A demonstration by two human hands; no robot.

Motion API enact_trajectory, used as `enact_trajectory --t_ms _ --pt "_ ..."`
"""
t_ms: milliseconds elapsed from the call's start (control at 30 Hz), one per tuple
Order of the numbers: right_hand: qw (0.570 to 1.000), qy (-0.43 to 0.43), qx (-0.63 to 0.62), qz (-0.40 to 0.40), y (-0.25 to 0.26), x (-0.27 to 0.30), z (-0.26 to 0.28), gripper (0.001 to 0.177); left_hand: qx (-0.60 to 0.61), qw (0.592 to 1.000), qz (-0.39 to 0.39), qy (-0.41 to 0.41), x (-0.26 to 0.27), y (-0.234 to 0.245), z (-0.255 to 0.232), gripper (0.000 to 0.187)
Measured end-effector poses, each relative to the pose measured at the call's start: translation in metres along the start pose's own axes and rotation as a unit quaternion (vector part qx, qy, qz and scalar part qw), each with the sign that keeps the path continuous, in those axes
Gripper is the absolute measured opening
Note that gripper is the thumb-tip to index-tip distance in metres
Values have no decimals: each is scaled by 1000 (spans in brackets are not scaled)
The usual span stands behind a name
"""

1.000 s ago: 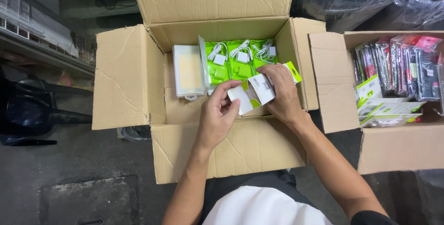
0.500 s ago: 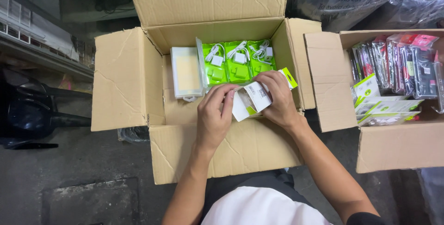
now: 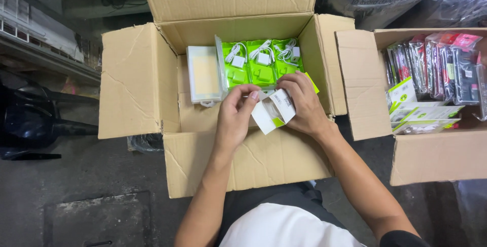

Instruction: The recorder is sorting and inspecting packaged phone accessories and cables inside cardboard boxes on the floor.

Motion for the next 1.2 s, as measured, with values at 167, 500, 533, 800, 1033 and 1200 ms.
enact_trajectory --t_ms 167,500,533,800,1033,1200 --pt "996 -83 30 -13 -3 9 -20 59 -214 957 -20 -197 19 -12 -79 21" --pt "994 -100 11 -43 1 3 -7 62 -331 896 8 -297 34 -29 -86 30" --pt "994 -99 11 -44 1 2 -7 62 -331 895 7 -298 33 -28 -84 30" --pt "989 -123 -84 11 -2 0 -1 76 -334 863 -32 -377 34 -21 -81 26" --pt "978 -142 -142 59 -13 6 -17 85 -336 853 -69 -393 32 -9 -81 27" --pt "975 -193 -108 6 -8 4 -19 77 -269 915 -38 -299 26 -5 -87 16"
Point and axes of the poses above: each hand's wrist, its own x-axis away from the middle knuckle, its own y-axis out of the back of the hand, z = x × y, the point moved 4 cm from there along -x, towards the middle knuckle, and after that the axes turned 9 degrees about -y, right-handed, at the moved point
